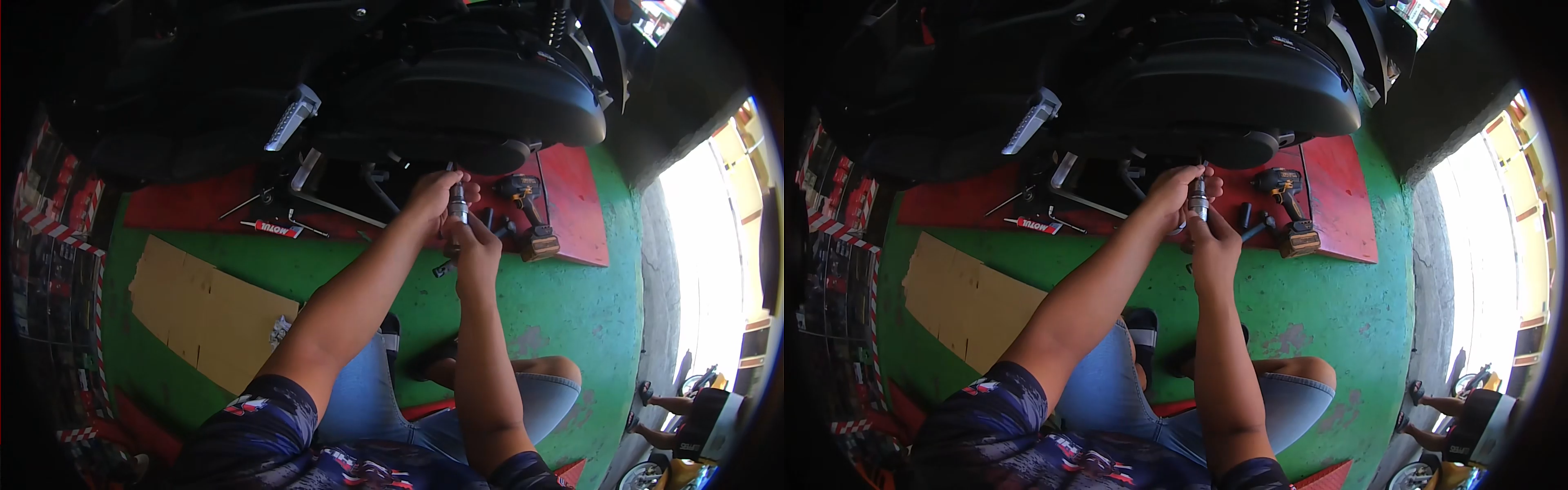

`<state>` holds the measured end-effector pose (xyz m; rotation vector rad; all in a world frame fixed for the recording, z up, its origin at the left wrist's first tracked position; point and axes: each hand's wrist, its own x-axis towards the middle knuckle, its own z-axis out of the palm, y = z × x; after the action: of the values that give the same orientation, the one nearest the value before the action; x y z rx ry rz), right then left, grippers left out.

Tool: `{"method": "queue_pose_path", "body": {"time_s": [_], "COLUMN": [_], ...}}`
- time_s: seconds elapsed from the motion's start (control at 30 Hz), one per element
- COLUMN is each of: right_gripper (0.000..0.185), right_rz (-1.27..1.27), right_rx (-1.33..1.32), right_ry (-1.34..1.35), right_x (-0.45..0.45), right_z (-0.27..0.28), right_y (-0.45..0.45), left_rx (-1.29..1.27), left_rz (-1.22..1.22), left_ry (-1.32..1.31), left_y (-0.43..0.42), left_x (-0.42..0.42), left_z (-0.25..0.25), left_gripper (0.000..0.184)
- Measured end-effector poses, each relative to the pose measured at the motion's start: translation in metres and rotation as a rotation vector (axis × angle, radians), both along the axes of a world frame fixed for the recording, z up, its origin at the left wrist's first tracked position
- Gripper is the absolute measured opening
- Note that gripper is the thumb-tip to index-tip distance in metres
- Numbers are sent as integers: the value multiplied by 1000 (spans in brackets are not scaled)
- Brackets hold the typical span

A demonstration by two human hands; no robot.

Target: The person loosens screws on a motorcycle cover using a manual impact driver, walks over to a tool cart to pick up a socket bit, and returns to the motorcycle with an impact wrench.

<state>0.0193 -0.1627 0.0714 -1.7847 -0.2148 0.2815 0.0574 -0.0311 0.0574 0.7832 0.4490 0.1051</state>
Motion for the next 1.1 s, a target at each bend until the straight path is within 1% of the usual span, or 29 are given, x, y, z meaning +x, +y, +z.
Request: {"method": "queue_pose_path", "body": {"time_s": [0.07,0.1,0.13,0.17,0.2,0.23,0.27,0.3,0.33,0.37,0.4,0.43,0.47,0.5,0.57,0.6,0.67,0.7,0.73,0.77,0.83,0.87,0.9,0.97,1.0,1.03,1.07,1.1], "right_gripper": [27,23,23,22,20,20,18,15,15,14,14,14,17,21,22,22,23,22,21,21,22,22,22,27,27,29,32,34], "right_rz": [76,-16,-13,76,164,169,110,47,50,18,-20,-23,-16,-12,-27,-40,-42,-62,-78,-81,-50,-48,-34,-3,-9,-36,-68,-34], "right_rx": [888,1005,1000,1040,1082,1079,986,894,892,841,787,781,760,741,690,643,613,537,459,460,352,353,205,-109,-108,-277,-449,-590], "right_ry": [678,901,900,947,994,994,930,866,865,784,711,717,650,585,547,506,484,434,379,380,303,293,190,-39,-42,-267,-485,-442], "right_x": [4,-6,-3,2,5,6,6,5,5,4,2,2,4,4,2,1,2,-1,-1,-1,3,7,4,9,5,3,1,1], "right_z": [-24,-7,-9,-14,-19,-21,-23,-22,-21,-19,-19,-21,-22,-22,-18,-13,-7,-7,-6,-5,-2,2,3,8,9,11,12,11], "right_y": [-7,-3,-3,-4,-3,-1,1,3,7,10,10,9,9,10,11,12,14,14,14,12,10,11,7,7,6,9,10,10], "left_rx": [-2,40,80,76,160,246,245,372,502,579,572,511,453,451,355,351,209,211,133,56,46,35,-52,-82,-111,-31,-27,129], "left_rz": [19,7,-4,2,-40,-81,-77,-165,-252,-172,-174,-163,-149,-150,-153,-153,-149,-152,-155,-161,-159,-154,-121,-136,-159,-225,-227,-236], "left_ry": [-14,-8,1,1,67,130,129,190,248,202,209,216,222,229,156,157,91,97,24,-48,-37,-29,-64,-68,-65,-40,-48,20], "left_y": [0,1,0,1,1,1,-2,-8,-12,-16,-19,-19,-17,-15,-14,-13,-11,-8,-6,-6,-9,-10,-11,-8,-8,-6,-5,-5], "left_x": [1,1,-1,-4,-11,-16,-20,-27,-29,-23,-19,-14,-11,-11,-11,-12,-13,-14,-13,-12,-15,-13,-13,-13,-14,-17,-20,-23], "left_z": [-1,1,2,1,13,24,34,42,44,26,22,19,16,16,16,14,11,6,0,-5,-1,2,0,-1,-1,1,1,2], "left_gripper": [23,25,28,28,31,35,35,38,42,42,42,35,29,29,16,16,12,12,12,13,12,11,8,8,7,18,18,24]}}
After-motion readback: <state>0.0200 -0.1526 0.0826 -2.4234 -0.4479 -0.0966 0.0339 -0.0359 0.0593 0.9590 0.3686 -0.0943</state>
